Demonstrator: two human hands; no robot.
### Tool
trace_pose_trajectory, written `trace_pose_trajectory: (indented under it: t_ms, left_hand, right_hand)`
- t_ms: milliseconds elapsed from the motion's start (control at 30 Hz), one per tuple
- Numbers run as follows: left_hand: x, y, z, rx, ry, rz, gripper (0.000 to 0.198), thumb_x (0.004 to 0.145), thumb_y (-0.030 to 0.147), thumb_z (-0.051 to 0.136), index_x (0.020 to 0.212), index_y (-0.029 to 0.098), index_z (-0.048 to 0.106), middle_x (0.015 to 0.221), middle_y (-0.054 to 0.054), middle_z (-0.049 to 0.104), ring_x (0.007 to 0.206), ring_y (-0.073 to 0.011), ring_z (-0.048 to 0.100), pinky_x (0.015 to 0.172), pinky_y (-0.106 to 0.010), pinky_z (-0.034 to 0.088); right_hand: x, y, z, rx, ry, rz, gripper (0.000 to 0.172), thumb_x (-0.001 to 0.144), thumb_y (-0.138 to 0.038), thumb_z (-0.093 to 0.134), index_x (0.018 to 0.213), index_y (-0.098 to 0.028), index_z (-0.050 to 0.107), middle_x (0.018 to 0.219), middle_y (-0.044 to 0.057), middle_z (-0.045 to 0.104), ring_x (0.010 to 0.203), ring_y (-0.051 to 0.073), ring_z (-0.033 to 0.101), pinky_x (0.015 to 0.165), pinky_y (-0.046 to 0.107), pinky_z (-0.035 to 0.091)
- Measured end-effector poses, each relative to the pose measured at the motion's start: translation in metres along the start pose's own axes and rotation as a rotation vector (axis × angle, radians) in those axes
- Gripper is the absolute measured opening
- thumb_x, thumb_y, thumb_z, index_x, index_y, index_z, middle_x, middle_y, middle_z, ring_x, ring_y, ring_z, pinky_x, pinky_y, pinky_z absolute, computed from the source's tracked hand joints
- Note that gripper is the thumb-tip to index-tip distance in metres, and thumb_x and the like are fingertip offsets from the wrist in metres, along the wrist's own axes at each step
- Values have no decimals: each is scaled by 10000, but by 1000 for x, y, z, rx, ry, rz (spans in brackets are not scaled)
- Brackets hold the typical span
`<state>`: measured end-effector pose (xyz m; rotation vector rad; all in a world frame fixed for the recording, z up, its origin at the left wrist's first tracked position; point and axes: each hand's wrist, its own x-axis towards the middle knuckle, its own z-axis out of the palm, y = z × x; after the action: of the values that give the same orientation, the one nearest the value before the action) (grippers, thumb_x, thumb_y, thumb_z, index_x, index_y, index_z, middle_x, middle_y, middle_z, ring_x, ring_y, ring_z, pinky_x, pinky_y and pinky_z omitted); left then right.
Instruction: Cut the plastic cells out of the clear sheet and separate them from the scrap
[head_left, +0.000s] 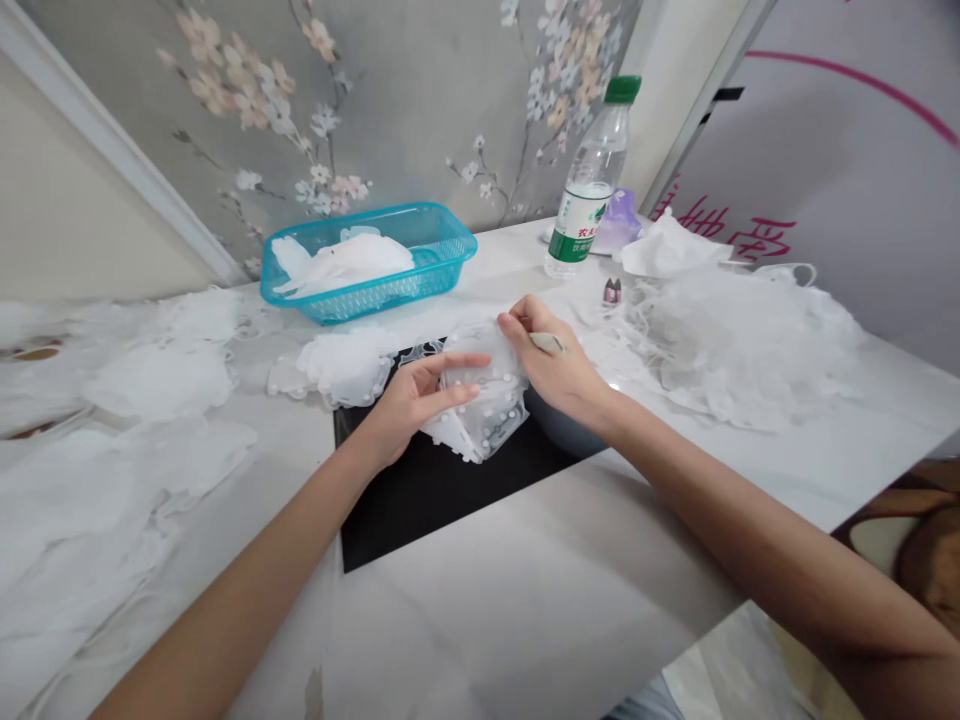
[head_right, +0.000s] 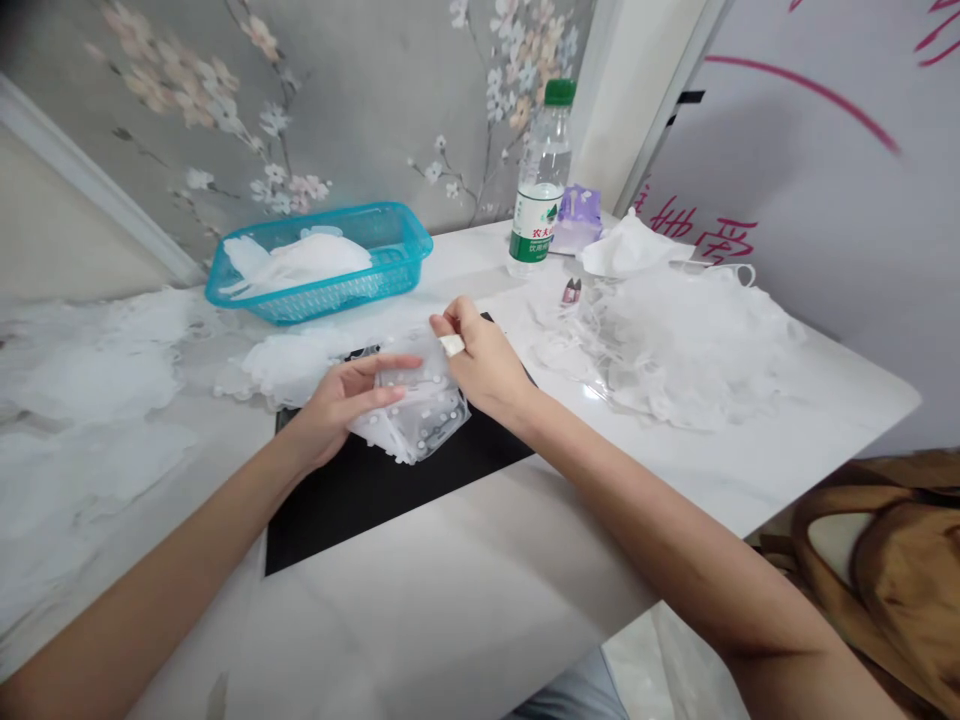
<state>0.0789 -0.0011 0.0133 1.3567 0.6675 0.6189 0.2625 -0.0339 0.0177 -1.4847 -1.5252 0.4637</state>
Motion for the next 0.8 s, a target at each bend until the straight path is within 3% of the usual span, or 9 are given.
trace_pose_trajectory:
  t_ms: [100, 200, 267, 433, 567, 700, 800]
  left_hand:
    - [1, -13, 6, -22, 68, 1, 439, 677, 239, 752, 1106, 202, 663, 969, -35, 704, 816, -170, 656, 746, -272, 526]
    - [2, -17, 6, -33, 112, 15, 455, 676, 239, 756, 1119, 216, 656, 950, -31, 705, 755, -153, 656, 687, -257, 538]
    - [1, -16, 7, -17, 123, 16, 466, 678, 238, 750, 1132, 215, 648, 904, -33, 704, 695, -146, 647, 624, -248, 533]
    - [0, -15, 10, 42, 130, 22, 509, 699, 227, 720, 1192, 196, 596, 921, -45, 694, 725, -159, 648, 625, -255, 531]
    - [3, -20, 10, 67, 147, 118, 488, 704, 220, 721, 1176, 195, 597, 1088, -60, 661, 889, -174, 641, 733, -255, 530]
    - [4, -23, 8, 103, 165, 139, 498, 717, 236, 721, 1196, 211, 584, 1100, -56, 660, 851, -161, 642, 707, -245, 527]
    - [3, -22, 9, 91, 163, 112, 534, 706, 249, 732, 1214, 204, 571, 1040, -60, 679, 797, -165, 652, 687, -260, 532]
  right_hand:
    - [0, 0, 0, 79, 60, 31, 247, 937, -394, 376, 772, -212, 394, 660, -33, 436, 579, 104, 402, 550, 261, 306]
    - [-1, -4, -2, 227, 223, 38, 272, 948, -455, 326, 829, -224, 407, 795, -1, 495, 585, 98, 430, 526, 253, 323]
    - [-1, -8, -6, 313, 273, 26, 343, 942, -524, 293, 811, -231, 413, 748, -2, 501, 533, 90, 422, 480, 244, 310]
    - [-3, -20, -16, 430, 94, 33, 442, 870, -624, 396, 703, -225, 489, 459, -47, 411, 350, 69, 369, 356, 225, 248]
    - [-3, -24, -18, 462, 36, 68, 433, 826, -601, 512, 664, -202, 565, 413, -48, 465, 272, 59, 373, 303, 221, 262]
    - [-4, -24, -18, 443, -30, 69, 435, 784, -576, 589, 629, -171, 622, 417, -27, 528, 271, 69, 425, 309, 217, 318]
    - [-5, -26, -18, 352, -84, 38, 497, 780, -605, 567, 568, -161, 637, 362, -31, 485, 277, 58, 403, 329, 211, 326]
